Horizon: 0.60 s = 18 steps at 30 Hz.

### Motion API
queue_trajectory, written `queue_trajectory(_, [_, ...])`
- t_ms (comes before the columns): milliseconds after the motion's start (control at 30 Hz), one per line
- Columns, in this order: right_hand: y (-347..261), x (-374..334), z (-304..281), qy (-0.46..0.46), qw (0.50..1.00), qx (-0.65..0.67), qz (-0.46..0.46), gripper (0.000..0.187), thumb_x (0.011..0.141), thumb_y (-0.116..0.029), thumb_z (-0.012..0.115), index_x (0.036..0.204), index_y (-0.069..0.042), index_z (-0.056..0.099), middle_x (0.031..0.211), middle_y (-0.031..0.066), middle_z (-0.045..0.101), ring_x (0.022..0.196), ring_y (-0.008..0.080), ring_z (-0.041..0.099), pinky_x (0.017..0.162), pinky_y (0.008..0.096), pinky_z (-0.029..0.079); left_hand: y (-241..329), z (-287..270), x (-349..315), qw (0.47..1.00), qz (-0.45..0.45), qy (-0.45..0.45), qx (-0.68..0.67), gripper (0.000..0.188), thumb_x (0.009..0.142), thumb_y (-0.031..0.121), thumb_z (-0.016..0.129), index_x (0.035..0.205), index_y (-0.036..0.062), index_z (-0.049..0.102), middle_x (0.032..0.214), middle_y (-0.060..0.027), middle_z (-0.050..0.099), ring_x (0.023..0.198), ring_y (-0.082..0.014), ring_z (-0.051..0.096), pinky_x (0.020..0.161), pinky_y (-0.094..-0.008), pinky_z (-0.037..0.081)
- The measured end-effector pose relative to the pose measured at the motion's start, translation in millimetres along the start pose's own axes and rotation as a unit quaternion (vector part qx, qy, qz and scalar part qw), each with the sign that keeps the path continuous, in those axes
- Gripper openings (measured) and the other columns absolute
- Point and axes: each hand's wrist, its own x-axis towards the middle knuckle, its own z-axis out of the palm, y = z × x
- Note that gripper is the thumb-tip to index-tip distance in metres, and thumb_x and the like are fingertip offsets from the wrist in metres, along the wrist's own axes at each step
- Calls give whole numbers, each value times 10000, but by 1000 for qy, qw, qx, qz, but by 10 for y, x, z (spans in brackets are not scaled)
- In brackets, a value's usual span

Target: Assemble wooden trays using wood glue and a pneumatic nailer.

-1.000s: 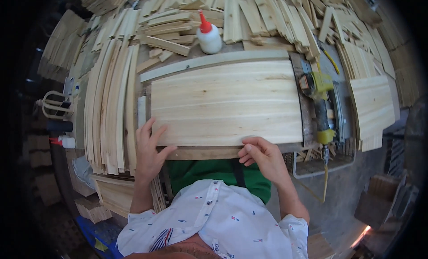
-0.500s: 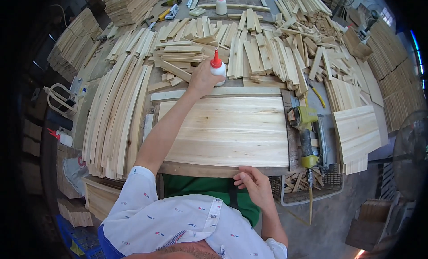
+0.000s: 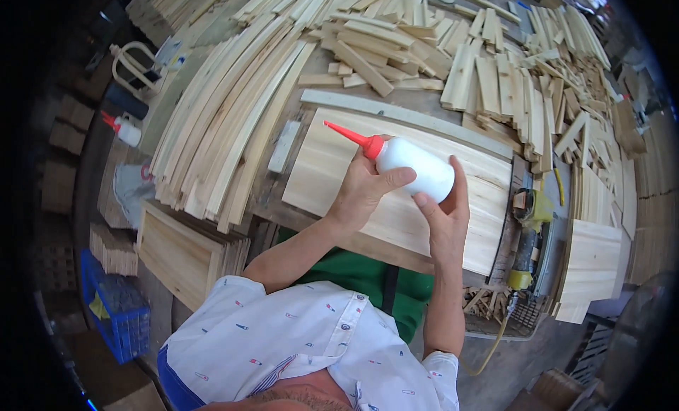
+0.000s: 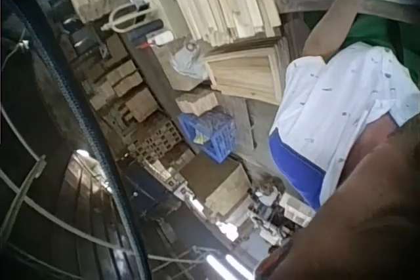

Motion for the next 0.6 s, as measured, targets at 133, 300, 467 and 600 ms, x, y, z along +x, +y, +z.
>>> queue_trajectory(133, [311, 46, 119, 33, 965, 259, -23, 700, 858, -264, 723, 1408, -12, 371, 1268, 102, 547, 1184, 237, 521, 1058, 394, 375, -194, 38, -54, 998, 22, 33, -58, 559, 790, 169, 802, 1220, 12, 482, 1066, -71, 602, 996, -149, 585, 905, -292, 479])
queue_trajectory(300, [385, -80, 372, 97, 887, 450, 38, 543, 933, -280, 632, 1358, -24, 410, 1293, 123, 537, 1205, 259, 513, 1112, 423, 353, -319, 99, -73, 998, -26, 42, -23, 600, 792, 189, 802, 1240, -5, 454, 1123, -101, 577, 1051, -172, 567, 898, -297, 507])
queue_trajectory(467, [306, 55, 251, 56, 926, 371, 43, 562, 919, -279, 636, 1355, -12, 402, 1302, 169, 527, 1208, 325, 526, 1037, 530, 449, -383, -109, -127, 992, -65, -8, 105, 662, 790, 153, 794, 1306, -6, 411, 1207, -134, 531, 1131, -204, 536, 929, -316, 496])
queue_trajectory(600, [28, 274, -44, 43, 961, 268, -54, 601, 925, -281, 621, 1420, -60, 360, 1371, 181, 486, 1282, 348, 470, 1053, 640, 377, 157, -685, -709, 862, 148, -85, 477, 529, 740, 126, 773, 1231, 63, 588, 1236, -118, 544, 1186, -304, 504, 996, -401, 429])
